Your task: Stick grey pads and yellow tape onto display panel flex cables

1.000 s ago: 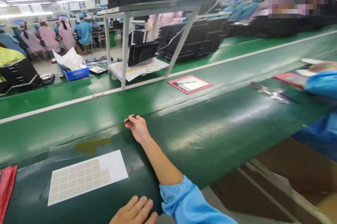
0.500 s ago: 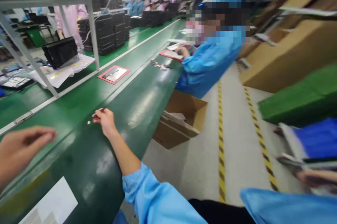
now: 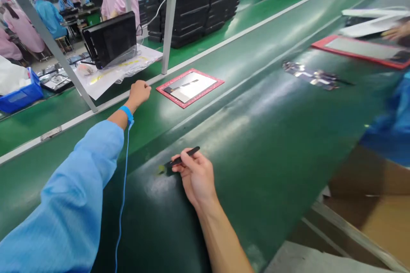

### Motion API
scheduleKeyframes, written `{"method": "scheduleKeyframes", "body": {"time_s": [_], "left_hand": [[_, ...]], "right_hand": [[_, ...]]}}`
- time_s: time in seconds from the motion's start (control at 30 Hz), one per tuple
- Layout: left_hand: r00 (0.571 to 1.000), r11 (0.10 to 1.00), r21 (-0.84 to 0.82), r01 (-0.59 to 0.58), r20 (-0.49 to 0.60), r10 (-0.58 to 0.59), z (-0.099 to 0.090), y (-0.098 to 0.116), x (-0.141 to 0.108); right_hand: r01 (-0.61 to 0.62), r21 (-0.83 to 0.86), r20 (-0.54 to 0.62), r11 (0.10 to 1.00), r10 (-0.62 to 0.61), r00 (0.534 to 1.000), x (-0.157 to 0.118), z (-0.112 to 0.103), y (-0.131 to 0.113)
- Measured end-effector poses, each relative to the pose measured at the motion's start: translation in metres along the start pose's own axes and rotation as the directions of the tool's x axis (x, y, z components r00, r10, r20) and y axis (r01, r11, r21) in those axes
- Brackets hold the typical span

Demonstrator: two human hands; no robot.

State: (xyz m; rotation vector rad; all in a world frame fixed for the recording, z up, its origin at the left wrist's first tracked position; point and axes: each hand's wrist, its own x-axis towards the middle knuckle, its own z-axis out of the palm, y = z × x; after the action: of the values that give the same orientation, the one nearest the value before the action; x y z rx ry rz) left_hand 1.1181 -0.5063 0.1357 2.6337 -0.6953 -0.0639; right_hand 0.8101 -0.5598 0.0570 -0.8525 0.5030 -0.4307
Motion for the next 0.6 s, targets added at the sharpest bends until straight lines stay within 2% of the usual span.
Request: {"method": "scheduleKeyframes", "body": {"time_s": [0.13,0.3,0.43,0.6], "left_hand": [[1.0,1.0,-0.022,0.001,0.024,0.0,0.041,0.007,0.052],[0.998,1.0,-0.007,0.016,0.062,-0.016,0.072,0.025,0.082],[0.99,0.998,0.027,0.05,0.133,-0.053,0.076,0.036,0.098],[0.963,0.991,0.062,0.119,0.237,-0.13,0.063,0.037,0.103]], "right_hand": [[0.028,-0.029,-0.021,0.999,-0.028,0.999,-0.008,0.004,0.005],[0.032,-0.043,-0.018,0.999,-0.033,0.999,-0.014,0.009,0.004],[0.012,-0.007,-0.045,1.0,-0.013,0.999,-0.014,0.008,0.002],[0.022,0.053,-0.057,0.998,-0.019,0.998,-0.01,0.006,0.004]]}}
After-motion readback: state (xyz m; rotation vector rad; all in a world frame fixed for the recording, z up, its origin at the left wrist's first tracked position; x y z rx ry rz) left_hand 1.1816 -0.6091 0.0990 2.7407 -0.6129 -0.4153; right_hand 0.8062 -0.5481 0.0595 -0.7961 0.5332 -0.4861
